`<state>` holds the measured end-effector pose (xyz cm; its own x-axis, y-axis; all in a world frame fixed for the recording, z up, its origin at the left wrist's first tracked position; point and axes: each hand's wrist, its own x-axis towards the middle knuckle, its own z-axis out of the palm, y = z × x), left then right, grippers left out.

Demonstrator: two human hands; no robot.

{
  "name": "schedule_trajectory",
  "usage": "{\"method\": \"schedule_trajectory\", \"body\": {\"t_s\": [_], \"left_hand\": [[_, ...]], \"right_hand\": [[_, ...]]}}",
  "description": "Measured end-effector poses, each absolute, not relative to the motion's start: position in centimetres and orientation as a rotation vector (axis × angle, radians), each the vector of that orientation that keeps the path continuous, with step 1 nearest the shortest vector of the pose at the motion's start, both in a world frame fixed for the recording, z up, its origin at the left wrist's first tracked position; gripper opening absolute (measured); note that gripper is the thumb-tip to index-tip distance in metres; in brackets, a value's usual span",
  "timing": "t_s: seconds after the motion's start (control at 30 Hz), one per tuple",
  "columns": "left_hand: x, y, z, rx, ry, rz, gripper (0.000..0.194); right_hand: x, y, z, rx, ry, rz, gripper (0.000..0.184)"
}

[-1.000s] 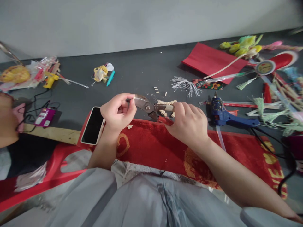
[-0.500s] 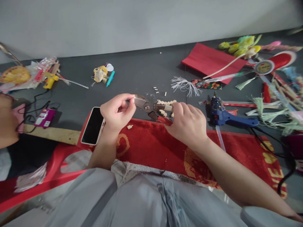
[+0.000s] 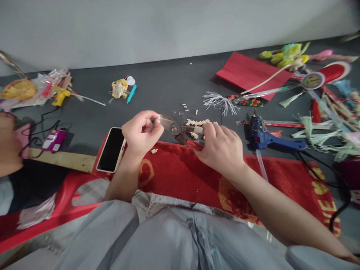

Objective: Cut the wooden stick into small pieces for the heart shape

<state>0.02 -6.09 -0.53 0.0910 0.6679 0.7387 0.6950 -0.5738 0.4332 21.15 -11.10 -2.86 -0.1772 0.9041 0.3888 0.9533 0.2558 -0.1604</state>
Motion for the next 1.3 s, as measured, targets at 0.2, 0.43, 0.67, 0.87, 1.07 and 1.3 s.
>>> {"method": "schedule_trajectory", "body": {"t_s": [0.2,0.43,0.67,0.87,1.07,1.3], "left_hand": [[-0.2,-6.2,-0.6,-2.205,-1.449,-1.538,0.018],[-0.9,-5.1,-1.0,-2.109,-1.448,-1.518,0.018],[-0.5,-4.4,-1.3,-2.326,-1.312,-1.155,0.014],[-0.9,-4.1,-1.7,-2.319,-1.370,-1.229,0.012],[-0.7,-4.2,-1.4,-2.314,-1.378,-1.168,0.016],[-0.4,-4.2,-1.3,-2.386,-1.483,-1.296,0.017]], "right_hand": [[21.0,-10.9,-2.9,-1.744,-2.052,0.094,0.026],[21.0,-10.1,-1.8,-1.821,-1.855,0.784,0.034],[21.1,-10.1,-1.4,-1.649,-1.769,1.186,0.045],[21.4,-10.0,-2.4,-1.271,-1.581,1.567,0.025],[21.7,-9.8,-3.1,-1.194,-1.471,1.739,0.015],[21.6,-10.0,-2.2,-0.946,-1.483,1.821,0.021]]}}
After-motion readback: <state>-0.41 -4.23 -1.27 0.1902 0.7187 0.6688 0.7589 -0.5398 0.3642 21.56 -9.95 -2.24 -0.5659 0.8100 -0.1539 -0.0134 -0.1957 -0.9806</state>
